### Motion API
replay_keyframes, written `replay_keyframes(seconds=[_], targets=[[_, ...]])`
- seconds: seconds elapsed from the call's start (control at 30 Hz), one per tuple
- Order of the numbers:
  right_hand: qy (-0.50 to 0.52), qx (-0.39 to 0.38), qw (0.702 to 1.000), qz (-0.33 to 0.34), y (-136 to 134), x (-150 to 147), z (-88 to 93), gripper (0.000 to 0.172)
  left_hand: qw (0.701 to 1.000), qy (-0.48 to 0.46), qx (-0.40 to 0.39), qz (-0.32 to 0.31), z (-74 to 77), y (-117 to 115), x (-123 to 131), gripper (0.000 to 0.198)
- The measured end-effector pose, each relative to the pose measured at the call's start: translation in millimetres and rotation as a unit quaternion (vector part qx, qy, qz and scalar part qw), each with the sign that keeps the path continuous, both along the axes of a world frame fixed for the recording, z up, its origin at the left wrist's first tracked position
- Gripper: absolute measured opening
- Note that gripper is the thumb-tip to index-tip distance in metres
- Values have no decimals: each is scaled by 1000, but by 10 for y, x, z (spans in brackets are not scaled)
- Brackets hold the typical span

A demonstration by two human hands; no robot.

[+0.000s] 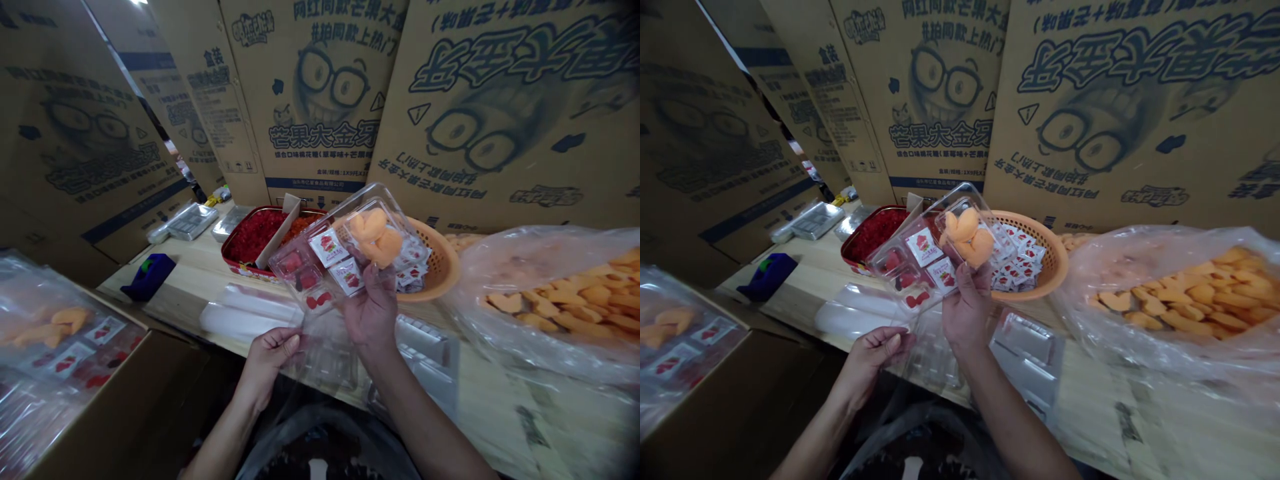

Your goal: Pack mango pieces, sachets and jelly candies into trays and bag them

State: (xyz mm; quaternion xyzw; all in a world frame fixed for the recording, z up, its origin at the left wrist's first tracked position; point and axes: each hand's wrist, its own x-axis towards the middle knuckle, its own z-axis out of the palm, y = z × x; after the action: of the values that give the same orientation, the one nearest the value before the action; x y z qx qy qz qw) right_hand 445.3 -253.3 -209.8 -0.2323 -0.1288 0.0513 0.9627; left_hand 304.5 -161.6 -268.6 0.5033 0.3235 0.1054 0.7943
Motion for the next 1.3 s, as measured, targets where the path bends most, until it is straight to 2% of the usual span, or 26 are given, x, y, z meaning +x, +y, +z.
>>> replay_keyframes(seconds=[0.23,0.33,0.47,0.63,0.77,0.93,1.1,1.3], targets=[[14,-4,1000,8,19,-1,-5,20,1000,10,-9,-3,-5,-2,13,29],[19,-16,999,21,31,0,-17,26,1000,5,-17,-6,7,12,4,29],[31,-45,996,69,-13,37,-61,31,1000,-20,-1,6,17,57,-12,26],[113,-65,979,157,-93,123,-189,29,999,-27,21,0,-10,80,-54,24],[162,-47,976,136,-103,172,-316,28,999,-23,22,10,-43,77,-92,26],[169,-22,980,101,-83,224,-392,28,996,-16,44,72,-54,120,-118,28],[171,-26,982,80,-60,246,-365,27,994,-22,46,93,-81,143,-128,29],[165,-20,981,99,-34,226,-255,26,996,-24,55,66,-151,158,-144,28]])
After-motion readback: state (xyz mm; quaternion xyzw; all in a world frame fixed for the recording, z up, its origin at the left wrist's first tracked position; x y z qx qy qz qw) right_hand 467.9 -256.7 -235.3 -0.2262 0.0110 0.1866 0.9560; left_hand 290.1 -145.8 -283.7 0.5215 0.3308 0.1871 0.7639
